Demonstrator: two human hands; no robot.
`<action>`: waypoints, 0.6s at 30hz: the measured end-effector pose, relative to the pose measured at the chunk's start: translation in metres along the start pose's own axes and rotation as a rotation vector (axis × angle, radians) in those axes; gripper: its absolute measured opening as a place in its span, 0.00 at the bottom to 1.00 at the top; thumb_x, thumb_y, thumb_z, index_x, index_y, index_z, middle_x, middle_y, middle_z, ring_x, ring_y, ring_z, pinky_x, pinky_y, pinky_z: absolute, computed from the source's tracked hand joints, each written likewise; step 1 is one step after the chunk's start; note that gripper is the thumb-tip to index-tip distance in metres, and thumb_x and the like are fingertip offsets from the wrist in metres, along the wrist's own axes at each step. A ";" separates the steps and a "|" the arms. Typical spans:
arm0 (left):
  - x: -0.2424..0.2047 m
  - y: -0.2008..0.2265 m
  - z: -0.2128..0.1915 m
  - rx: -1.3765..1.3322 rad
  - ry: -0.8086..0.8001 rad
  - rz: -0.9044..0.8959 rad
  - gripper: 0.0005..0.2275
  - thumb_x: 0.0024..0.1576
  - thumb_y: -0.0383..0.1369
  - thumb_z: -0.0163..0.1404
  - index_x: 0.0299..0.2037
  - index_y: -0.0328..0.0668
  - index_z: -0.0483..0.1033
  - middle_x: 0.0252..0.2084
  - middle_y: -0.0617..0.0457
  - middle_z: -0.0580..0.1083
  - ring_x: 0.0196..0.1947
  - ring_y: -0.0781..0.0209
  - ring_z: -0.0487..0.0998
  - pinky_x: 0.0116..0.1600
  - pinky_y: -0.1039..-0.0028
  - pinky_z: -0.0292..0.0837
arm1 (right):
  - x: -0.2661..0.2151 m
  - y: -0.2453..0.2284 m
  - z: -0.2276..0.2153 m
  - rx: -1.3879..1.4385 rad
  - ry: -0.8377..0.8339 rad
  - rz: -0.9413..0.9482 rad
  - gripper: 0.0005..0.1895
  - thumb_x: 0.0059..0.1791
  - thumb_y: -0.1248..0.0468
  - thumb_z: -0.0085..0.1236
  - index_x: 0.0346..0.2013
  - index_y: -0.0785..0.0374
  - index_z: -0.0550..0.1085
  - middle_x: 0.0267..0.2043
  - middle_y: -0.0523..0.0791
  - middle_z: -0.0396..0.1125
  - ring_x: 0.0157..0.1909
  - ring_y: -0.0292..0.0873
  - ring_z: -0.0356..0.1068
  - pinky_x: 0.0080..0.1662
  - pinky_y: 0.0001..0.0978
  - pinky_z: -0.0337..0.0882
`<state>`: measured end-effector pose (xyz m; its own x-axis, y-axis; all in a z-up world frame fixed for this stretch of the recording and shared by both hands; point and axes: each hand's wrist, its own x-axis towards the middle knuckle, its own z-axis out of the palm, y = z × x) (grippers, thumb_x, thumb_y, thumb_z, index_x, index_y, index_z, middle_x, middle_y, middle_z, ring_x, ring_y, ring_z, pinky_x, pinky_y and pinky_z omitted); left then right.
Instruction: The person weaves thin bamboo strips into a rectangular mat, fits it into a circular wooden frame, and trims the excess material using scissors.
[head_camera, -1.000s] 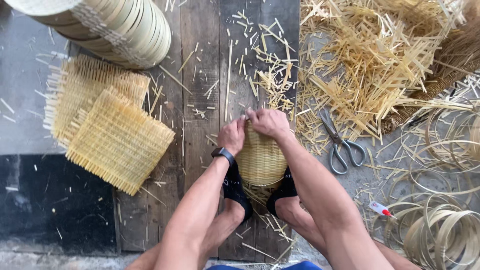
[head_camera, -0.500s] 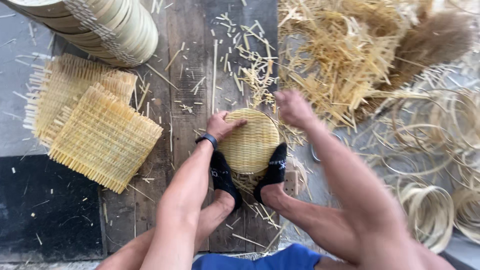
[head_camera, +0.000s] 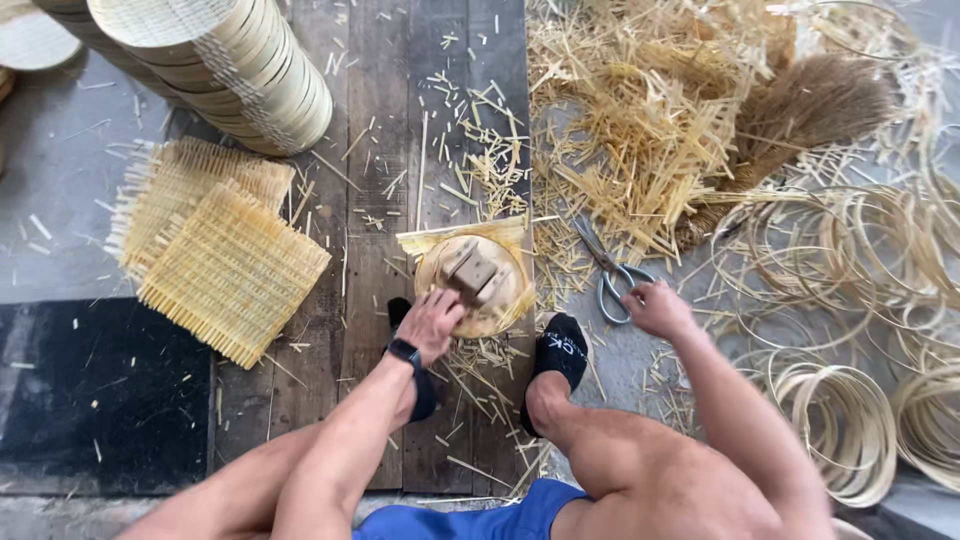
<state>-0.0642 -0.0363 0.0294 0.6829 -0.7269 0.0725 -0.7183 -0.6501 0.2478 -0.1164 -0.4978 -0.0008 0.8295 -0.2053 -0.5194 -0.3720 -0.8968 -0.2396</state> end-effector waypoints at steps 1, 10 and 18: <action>-0.017 -0.005 0.008 0.004 -0.006 -0.009 0.14 0.46 0.20 0.53 0.41 0.44 0.72 0.49 0.51 0.70 0.52 0.54 0.70 0.60 0.63 0.67 | 0.000 0.002 0.023 0.002 -0.007 -0.008 0.22 0.51 0.46 0.56 0.51 0.55 0.80 0.52 0.55 0.72 0.54 0.55 0.73 0.58 0.46 0.72; 0.065 0.025 -0.002 -0.097 0.293 -0.531 0.62 0.23 0.61 0.68 0.67 0.34 0.50 0.61 0.27 0.60 0.63 0.30 0.62 0.67 0.36 0.57 | 0.030 0.026 0.080 0.122 0.228 0.073 0.37 0.37 0.59 0.70 0.58 0.66 0.67 0.58 0.57 0.64 0.61 0.59 0.63 0.61 0.47 0.66; 0.082 0.027 -0.009 -0.231 0.187 -0.604 0.52 0.35 0.54 0.66 0.72 0.51 0.54 0.56 0.45 0.66 0.56 0.47 0.66 0.62 0.49 0.58 | 0.035 0.020 0.078 0.345 -0.103 0.129 0.24 0.34 0.61 0.67 0.40 0.70 0.74 0.35 0.55 0.74 0.37 0.52 0.75 0.45 0.42 0.76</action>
<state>-0.0263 -0.1112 0.0502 0.9824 -0.1860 0.0169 -0.1698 -0.8516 0.4959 -0.1275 -0.4923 -0.0879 0.7272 -0.2518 -0.6386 -0.6036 -0.6776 -0.4201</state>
